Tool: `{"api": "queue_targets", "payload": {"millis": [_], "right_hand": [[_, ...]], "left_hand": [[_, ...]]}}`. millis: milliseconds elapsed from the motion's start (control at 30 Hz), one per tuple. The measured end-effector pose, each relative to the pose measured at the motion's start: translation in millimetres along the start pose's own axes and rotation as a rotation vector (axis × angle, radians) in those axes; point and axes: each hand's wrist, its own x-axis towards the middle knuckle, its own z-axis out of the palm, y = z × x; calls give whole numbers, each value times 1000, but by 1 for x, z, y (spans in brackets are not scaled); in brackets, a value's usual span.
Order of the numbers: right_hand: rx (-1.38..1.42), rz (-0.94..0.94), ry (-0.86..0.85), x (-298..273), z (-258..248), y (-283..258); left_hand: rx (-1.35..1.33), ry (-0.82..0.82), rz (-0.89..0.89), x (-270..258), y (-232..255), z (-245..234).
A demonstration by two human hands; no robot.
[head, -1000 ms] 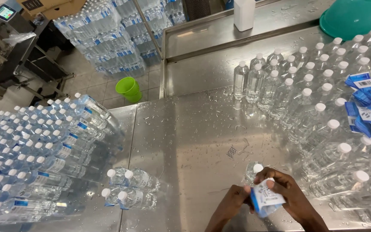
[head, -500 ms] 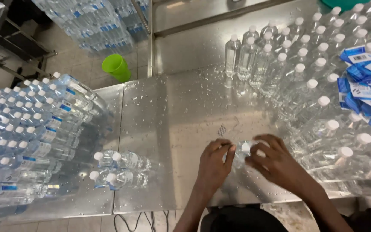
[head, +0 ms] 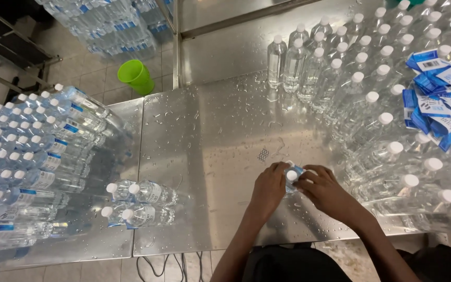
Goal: Manually applying adhesive labels to plastic water bottles on a production table
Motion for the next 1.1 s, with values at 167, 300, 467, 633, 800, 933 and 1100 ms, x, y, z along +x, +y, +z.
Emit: {"api": "queue_targets", "payload": {"millis": [167,300,467,633,800,933,1100], "right_hand": [[-58,10,89,-3,0,4],[-128,46,29,-3,7,0],[55,44,79,-2,6,1],[551,339,298,8,-10,-18],[667,458,248,17,9,-20],[573,498,239,12,24,-20],[391,504,361,22,44,-24]], "left_hand": [[-160,-15,-104,-11,16,-11],[-113,-32,-136,-11,7,1],[-162,-5,-167,-14,3,6],[-246,46,-186,-22,15,3],[-349,147,-196,-27,30,8],[-346,173,-192,-29,26,18],[-306,163,-240,-23,18,21]]}}
